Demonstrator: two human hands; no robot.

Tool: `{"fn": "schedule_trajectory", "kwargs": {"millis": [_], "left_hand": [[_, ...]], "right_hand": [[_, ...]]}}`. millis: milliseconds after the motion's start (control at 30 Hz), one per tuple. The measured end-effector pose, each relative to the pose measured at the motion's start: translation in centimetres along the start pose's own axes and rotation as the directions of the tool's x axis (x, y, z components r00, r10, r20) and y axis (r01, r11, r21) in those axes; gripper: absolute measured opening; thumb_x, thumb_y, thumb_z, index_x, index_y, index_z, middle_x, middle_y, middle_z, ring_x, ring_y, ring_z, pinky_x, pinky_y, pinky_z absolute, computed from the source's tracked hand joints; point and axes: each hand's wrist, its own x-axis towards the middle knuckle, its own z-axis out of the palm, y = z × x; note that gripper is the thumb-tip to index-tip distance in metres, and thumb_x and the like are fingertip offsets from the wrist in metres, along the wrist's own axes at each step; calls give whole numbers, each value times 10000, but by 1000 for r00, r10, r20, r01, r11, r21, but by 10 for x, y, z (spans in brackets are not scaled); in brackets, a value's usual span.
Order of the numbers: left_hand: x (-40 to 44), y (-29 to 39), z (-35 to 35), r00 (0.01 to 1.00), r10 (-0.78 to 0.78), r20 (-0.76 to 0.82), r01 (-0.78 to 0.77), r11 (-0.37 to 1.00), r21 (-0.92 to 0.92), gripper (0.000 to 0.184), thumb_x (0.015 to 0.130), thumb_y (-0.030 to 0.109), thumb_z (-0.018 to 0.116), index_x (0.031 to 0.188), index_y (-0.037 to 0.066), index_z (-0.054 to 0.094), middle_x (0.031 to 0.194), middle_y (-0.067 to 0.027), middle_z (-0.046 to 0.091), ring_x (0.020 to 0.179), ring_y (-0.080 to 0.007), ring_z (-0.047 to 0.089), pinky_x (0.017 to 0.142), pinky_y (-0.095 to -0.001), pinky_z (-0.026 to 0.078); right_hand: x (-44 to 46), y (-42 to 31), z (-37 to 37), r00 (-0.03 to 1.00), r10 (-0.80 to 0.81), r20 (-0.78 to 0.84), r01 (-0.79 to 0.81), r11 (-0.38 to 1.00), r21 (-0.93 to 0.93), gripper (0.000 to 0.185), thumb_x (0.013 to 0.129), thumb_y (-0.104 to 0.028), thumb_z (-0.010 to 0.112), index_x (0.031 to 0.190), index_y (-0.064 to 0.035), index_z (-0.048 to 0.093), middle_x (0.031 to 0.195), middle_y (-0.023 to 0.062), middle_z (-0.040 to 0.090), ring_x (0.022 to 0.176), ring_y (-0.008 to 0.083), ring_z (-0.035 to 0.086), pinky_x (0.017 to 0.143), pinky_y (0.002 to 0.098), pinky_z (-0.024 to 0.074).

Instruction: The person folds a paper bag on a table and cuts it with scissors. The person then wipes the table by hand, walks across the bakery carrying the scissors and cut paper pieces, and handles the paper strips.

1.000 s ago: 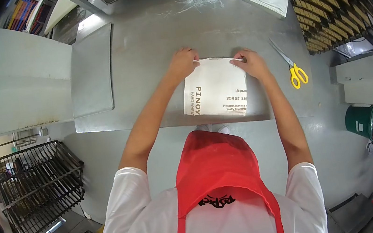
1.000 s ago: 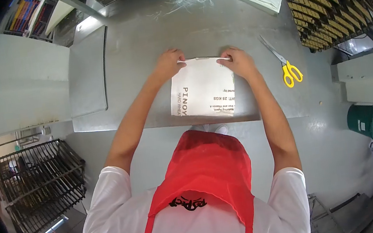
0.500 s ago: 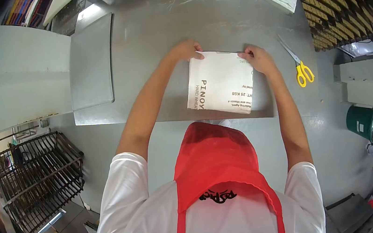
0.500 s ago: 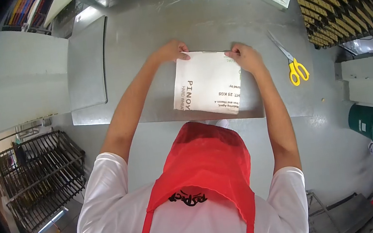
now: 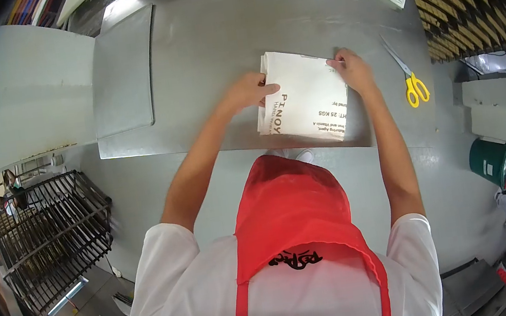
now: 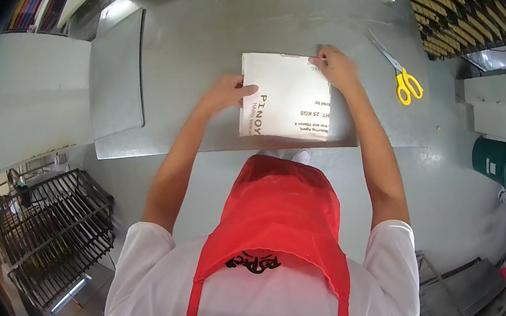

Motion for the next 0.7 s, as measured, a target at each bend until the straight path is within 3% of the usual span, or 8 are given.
{"fn": "schedule_trajectory", "kwargs": {"millis": [33,100,233,433,500,533,633,700], "left_hand": [[-5,-4,7,1000,2,-5,-2,1000,-1,453,874,345,669,1109,-39,619,981,-125,673,878,-217,667,767,-354,553],[-13,-12,18,994,-86,-63,63,950,-306,435,908,310,630,1169,-34,578,1029,-127,662,890,-217,663,755,-367,554],[-3,-39,28,984,-109,-142,43,914,-402,450,912,286,627,1230,-18,529,1071,-131,648,899,-218,660,761,-361,554],[-17,-29,42,963,-74,-258,10,971,-240,395,901,187,620,1200,-49,517,1015,-143,655,868,-211,657,726,-335,535],[-11,-44,51,889,119,-443,-293,891,-347,440,893,182,650,1240,-35,489,1001,-150,667,856,-204,665,694,-320,539],[-9,-47,54,887,119,-446,-294,891,-346,440,893,182,650,1240,-35,489,1001,-150,667,856,-204,665,694,-320,539],[0,-60,61,812,113,-572,-298,924,-240,415,883,153,651,1210,-49,493,976,-163,679,840,-209,671,707,-322,531],[2,-65,64,727,271,-631,-331,943,24,414,872,147,656,1192,-58,491,975,-181,682,850,-217,675,748,-335,524]], "right_hand": [[0,0,1,1000,-14,-12,14,1000,-14,309,851,-408,652,862,-106,588,926,49,628,831,242,640,703,369,475],[1,-1,1,999,-40,-27,39,999,-27,305,855,-405,649,867,-105,589,927,47,627,834,236,638,708,363,474],[0,-3,0,1000,14,-15,-15,1000,-10,331,869,-424,624,897,-95,598,944,57,628,856,249,627,733,364,469],[-3,-8,-3,998,66,14,-66,998,-16,362,880,-439,600,926,-81,612,982,74,628,884,274,617,758,368,466],[-2,-5,0,997,77,20,-76,997,-27,365,881,-439,597,931,-78,614,992,75,626,887,276,616,759,370,467],[-1,-1,3,998,65,12,-64,998,-19,369,882,-442,593,937,-77,613,999,75,625,889,277,615,759,374,467],[-2,0,4,999,48,-1,-48,999,-13,379,884,-449,587,944,-75,611,1010,75,625,894,280,614,759,380,467],[-2,0,5,999,44,-5,-44,999,-15,385,884,-453,585,944,-73,611,1013,76,626,896,282,614,758,382,467]]}}
